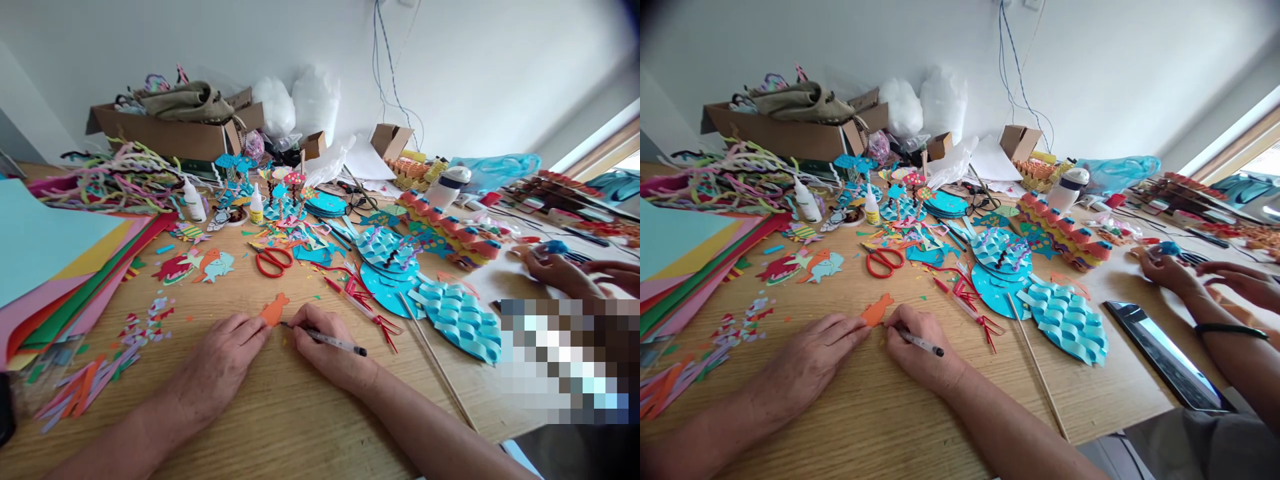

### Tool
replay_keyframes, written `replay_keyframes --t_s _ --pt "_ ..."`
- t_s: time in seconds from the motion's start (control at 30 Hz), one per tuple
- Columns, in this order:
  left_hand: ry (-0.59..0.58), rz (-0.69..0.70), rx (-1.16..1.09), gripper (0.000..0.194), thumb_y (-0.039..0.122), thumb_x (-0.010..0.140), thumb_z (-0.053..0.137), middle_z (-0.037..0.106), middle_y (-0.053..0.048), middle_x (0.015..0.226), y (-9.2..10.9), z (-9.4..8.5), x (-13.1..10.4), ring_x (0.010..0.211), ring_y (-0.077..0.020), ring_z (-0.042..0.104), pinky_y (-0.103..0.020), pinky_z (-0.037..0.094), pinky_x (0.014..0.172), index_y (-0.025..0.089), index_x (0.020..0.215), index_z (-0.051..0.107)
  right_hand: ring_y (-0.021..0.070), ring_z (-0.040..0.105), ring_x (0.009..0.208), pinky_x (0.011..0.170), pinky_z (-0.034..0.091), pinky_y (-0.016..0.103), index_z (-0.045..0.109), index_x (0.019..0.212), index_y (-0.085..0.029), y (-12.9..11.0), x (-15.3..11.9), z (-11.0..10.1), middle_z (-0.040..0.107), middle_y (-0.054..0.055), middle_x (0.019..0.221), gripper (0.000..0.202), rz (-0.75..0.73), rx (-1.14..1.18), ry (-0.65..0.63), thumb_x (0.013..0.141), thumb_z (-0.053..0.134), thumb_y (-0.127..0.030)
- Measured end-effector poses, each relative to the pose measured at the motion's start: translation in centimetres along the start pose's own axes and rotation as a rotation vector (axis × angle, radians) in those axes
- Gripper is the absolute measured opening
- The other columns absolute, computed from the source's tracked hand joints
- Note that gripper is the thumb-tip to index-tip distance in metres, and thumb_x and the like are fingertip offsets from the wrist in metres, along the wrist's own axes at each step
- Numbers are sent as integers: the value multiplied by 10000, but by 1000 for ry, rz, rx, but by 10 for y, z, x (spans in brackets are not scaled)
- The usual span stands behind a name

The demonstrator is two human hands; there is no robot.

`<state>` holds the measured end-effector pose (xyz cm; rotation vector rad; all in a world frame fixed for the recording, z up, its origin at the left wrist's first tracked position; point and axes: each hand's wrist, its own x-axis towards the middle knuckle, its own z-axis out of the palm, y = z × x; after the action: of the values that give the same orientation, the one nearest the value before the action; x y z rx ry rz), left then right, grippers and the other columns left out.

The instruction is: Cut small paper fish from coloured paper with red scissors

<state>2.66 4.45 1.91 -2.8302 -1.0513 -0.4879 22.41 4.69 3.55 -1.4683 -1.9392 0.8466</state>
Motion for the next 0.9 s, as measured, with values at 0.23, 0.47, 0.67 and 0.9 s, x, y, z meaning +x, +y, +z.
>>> replay_keyframes --t_s 0.23,0.47,0.67,0.9 --pt "9 -13 23 436 8 812 303 640 -58 1064 1 1 0 950 -195 515 -330 453 833 148 1096 603 77 429 472 499 345 189 567 740 -179 1 -1 0 523 -52 563 117 -21 5 -5 702 490 -99" --pt "28 7 44 405 22 828 308 643 -61 1056 2 0 0 934 -202 513 -333 459 816 134 1073 610 72 423 468 487 342 181 567 744 -182 -1 -1 -2 519 -58 567 114 -13 39 -26 714 491 -102" --pt "12 -1 34 404 28 834 311 635 -66 1067 1 3 -1 946 -197 509 -330 451 832 137 1096 598 70 422 473 492 344 179 566 735 -175 0 -2 -1 513 -57 567 110 -25 51 -18 710 495 -94" --pt "-2 -5 44 409 39 839 304 629 -63 1071 0 4 -2 950 -196 508 -324 447 833 150 1110 590 72 434 486 499 348 180 573 745 -169 1 -1 -1 528 -51 578 107 -24 51 -25 712 501 -97"
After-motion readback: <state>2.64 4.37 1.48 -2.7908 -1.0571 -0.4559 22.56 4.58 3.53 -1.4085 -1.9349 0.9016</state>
